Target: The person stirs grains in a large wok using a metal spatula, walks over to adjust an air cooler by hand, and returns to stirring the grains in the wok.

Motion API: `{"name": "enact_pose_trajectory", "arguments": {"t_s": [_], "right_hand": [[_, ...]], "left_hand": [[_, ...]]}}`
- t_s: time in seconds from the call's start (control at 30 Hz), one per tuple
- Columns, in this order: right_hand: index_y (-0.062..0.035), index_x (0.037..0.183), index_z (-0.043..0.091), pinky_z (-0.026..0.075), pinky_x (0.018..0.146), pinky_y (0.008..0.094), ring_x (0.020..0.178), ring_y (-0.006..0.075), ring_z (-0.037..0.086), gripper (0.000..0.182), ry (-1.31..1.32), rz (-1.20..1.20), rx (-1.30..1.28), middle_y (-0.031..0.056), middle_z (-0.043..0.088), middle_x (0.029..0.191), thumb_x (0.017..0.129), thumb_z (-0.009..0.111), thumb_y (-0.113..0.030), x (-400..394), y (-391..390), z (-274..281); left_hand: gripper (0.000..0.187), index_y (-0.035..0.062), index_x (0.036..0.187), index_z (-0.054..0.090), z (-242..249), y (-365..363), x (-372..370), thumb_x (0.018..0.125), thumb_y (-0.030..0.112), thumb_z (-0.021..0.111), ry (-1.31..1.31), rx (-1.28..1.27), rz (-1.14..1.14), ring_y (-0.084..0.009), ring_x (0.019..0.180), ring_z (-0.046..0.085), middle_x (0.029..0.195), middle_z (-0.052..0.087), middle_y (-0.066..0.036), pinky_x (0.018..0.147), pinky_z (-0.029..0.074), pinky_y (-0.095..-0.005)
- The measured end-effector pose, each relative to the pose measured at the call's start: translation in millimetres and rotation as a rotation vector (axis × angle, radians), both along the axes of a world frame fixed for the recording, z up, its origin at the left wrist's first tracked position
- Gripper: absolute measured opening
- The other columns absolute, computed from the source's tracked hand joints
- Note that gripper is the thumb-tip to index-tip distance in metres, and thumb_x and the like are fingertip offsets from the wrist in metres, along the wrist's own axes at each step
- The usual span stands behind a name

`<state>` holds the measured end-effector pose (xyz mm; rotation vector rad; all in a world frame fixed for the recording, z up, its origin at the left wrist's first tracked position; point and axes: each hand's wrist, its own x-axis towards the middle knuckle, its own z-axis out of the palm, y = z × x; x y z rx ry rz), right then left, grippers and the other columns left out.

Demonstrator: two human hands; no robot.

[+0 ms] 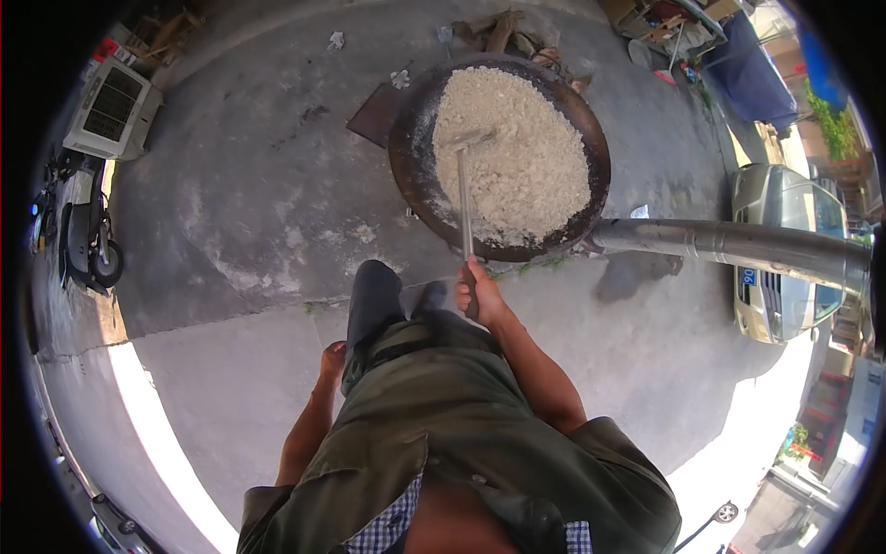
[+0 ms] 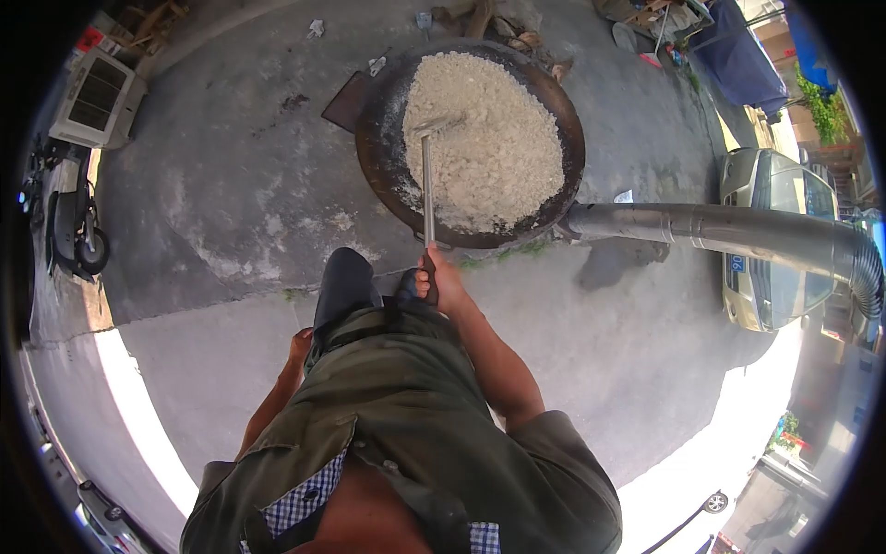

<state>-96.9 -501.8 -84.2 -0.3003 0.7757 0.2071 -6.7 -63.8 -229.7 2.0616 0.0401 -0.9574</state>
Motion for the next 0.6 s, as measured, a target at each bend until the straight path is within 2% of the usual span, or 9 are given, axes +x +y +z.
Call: {"name": "enact_pose_trajectory", "arguments": {"t_s": [0.07,0.1,0.13,0.17,0.3,0.37,0.47,0.5,0.6], "right_hand": [[-0.0123,0.089,0.054,0.035,0.043,0.0249,0.047,0.0082,0.040,0.048,-0.026,0.012,0.171,-0.0041,0.043,0.061,0.098,0.056,-0.059,-8.3,0.4,-8.9],[-0.0120,0.089,0.054,0.035,0.043,0.0248,0.047,0.0083,0.041,0.048,-0.033,-0.023,0.243,-0.0040,0.044,0.061,0.098,0.056,-0.059,-13.6,-11.3,-4.7],[-0.0118,0.088,0.055,0.036,0.043,0.0247,0.047,0.0085,0.041,0.049,-0.038,-0.049,0.311,-0.0039,0.044,0.061,0.097,0.057,-0.059,-17.3,-25.5,0.5],[-0.0109,0.087,0.055,0.036,0.042,0.0258,0.047,0.0096,0.042,0.049,0.003,-0.022,0.206,-0.0034,0.045,0.061,0.097,0.057,-0.059,-22.4,-34.4,6.9],[-0.0082,0.088,0.055,0.040,0.042,0.0287,0.047,0.0120,0.049,0.044,0.364,0.135,-0.726,0.0000,0.052,0.063,0.099,0.058,-0.051,-36.5,-71.7,71.8],[-0.0047,0.099,0.059,0.042,0.042,0.0293,0.047,0.0133,0.051,0.035,0.436,0.196,-1.083,0.0031,0.057,0.066,0.100,0.060,-0.040,-48.9,-115.9,111.2],[-0.0045,0.116,0.062,0.044,0.043,0.0277,0.049,0.0114,0.055,0.031,0.550,0.450,-1.280,0.0029,0.060,0.068,0.096,0.066,-0.028,-59.8,-180.5,193.5],[-0.0049,0.114,0.066,0.044,0.043,0.0272,0.051,0.0113,0.058,0.030,0.594,0.562,-1.364,0.0035,0.062,0.069,0.096,0.066,-0.029,-64.3,-209.0,216.1],[-0.0004,0.099,0.073,0.053,0.058,0.0391,0.061,0.0286,0.069,0.031,1.030,1.109,-1.938,0.0136,0.073,0.083,0.089,0.073,-0.030,-32.7,-254.8,289.9]], "left_hand": [[0.029,0.0018,0.113,0.073,28.9,-3.8,-1.0,0.096,0.022,0.061,0.021,0.076,-0.076,-0.0164,0.093,0.068,0.100,0.075,-0.010,0.084,0.052,-0.0298],[0.029,0.0045,0.113,0.073,12.6,7.9,2.7,0.096,0.024,0.061,-0.010,0.152,-0.120,-0.0171,0.090,0.068,0.099,0.074,-0.008,0.080,0.053,-0.0321],[0.029,0.0058,0.114,0.072,3.3,13.4,9.4,0.095,0.025,0.061,0.064,0.111,-0.022,-0.0173,0.089,0.068,0.098,0.074,-0.007,0.078,0.053,-0.0330],[0.029,0.0071,0.114,0.072,-2.6,20.4,12.5,0.095,0.026,0.061,0.145,0.072,0.075,-0.0176,0.087,0.067,0.097,0.073,-0.006,0.077,0.053,-0.0339],[0.031,0.0116,0.117,0.070,14.3,19.3,35.3,0.094,0.031,0.060,0.237,0.093,0.203,-0.0158,0.083,0.064,0.095,0.070,-0.003,0.070,0.053,-0.0340],[0.033,0.0115,0.120,0.069,18.9,18.8,46.1,0.094,0.031,0.060,0.240,0.043,0.217,-0.0161,0.087,0.064,0.099,0.070,-0.003,0.071,0.053,-0.0346],[0.035,0.0109,0.121,0.068,10.5,18.1,60.9,0.094,0.031,0.060,0.223,-0.027,0.194,-0.0171,0.089,0.064,0.101,0.070,-0.004,0.073,0.053,-0.0358],[0.035,0.0105,0.121,0.068,2.8,21.0,62.7,0.093,0.030,0.060,0.228,-0.027,0.201,-0.0179,0.090,0.065,0.101,0.070,-0.004,0.074,0.052,-0.0355],[0.035,0.0108,0.121,0.067,-7.4,30.6,57.9,0.093,0.029,0.060,0.244,-0.008,0.245,-0.0190,0.093,0.065,0.103,0.070,-0.005,0.075,0.052,-0.0360]]}}
